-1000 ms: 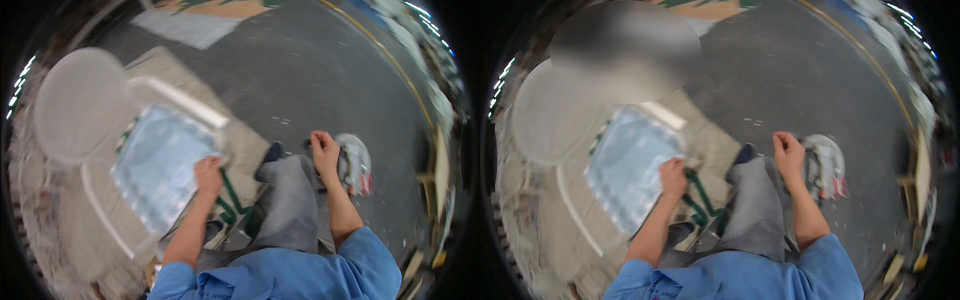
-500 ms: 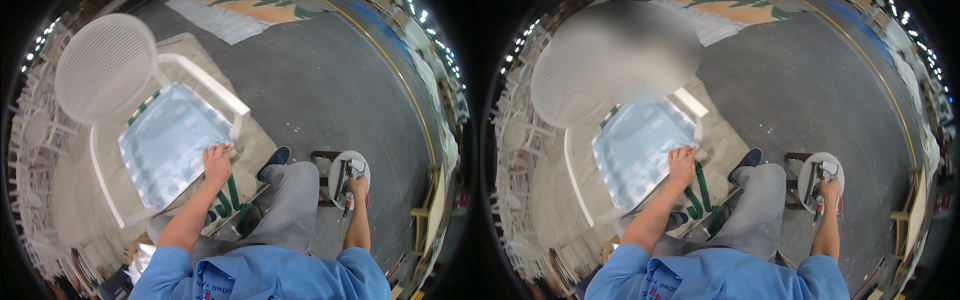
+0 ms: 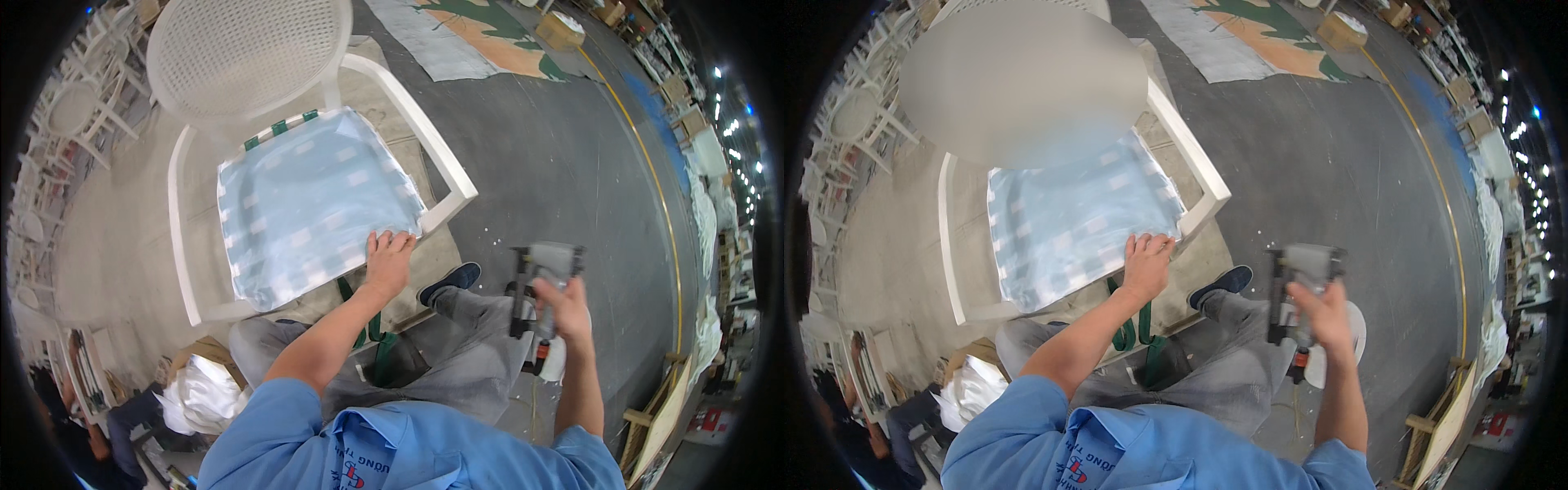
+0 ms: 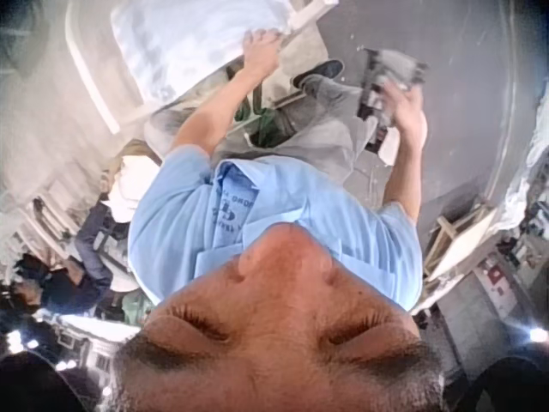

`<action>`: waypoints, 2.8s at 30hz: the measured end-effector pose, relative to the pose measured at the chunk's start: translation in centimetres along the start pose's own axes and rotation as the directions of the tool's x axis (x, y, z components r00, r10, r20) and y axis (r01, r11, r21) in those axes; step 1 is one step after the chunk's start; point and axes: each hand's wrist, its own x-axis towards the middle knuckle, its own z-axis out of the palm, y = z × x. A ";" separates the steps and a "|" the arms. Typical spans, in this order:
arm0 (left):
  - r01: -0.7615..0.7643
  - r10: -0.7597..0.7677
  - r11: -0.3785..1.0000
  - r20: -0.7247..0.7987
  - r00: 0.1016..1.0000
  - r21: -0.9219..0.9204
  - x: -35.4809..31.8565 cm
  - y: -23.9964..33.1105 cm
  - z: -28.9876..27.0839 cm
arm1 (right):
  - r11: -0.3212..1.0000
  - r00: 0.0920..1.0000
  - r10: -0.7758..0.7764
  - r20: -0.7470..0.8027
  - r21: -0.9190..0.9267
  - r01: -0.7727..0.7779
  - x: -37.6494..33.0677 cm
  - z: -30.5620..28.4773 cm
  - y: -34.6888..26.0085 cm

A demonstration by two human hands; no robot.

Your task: The person places a light blue patterned fabric onto the seat of a white plastic chair and uses a staple gun to secure it. The person then moves the chair to a stack of similar chairs.

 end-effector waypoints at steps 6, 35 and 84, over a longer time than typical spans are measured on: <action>0.016 -0.015 0.999 0.025 1.000 -0.040 -0.2 -0.1 -0.2 | 0.998 0.957 0.064 0.282 -0.037 -0.056 6.0 12.8 -0.5; -0.006 -0.010 0.992 -0.126 0.992 -0.125 -4.1 0.0 -1.6 | 0.866 0.964 0.085 0.253 -0.497 0.054 11.8 17.1 4.5; 0.381 -0.817 -0.373 0.494 0.298 -0.846 0.8 1.6 0.7 | 0.891 0.949 0.084 0.305 -0.449 0.066 10.3 19.1 4.0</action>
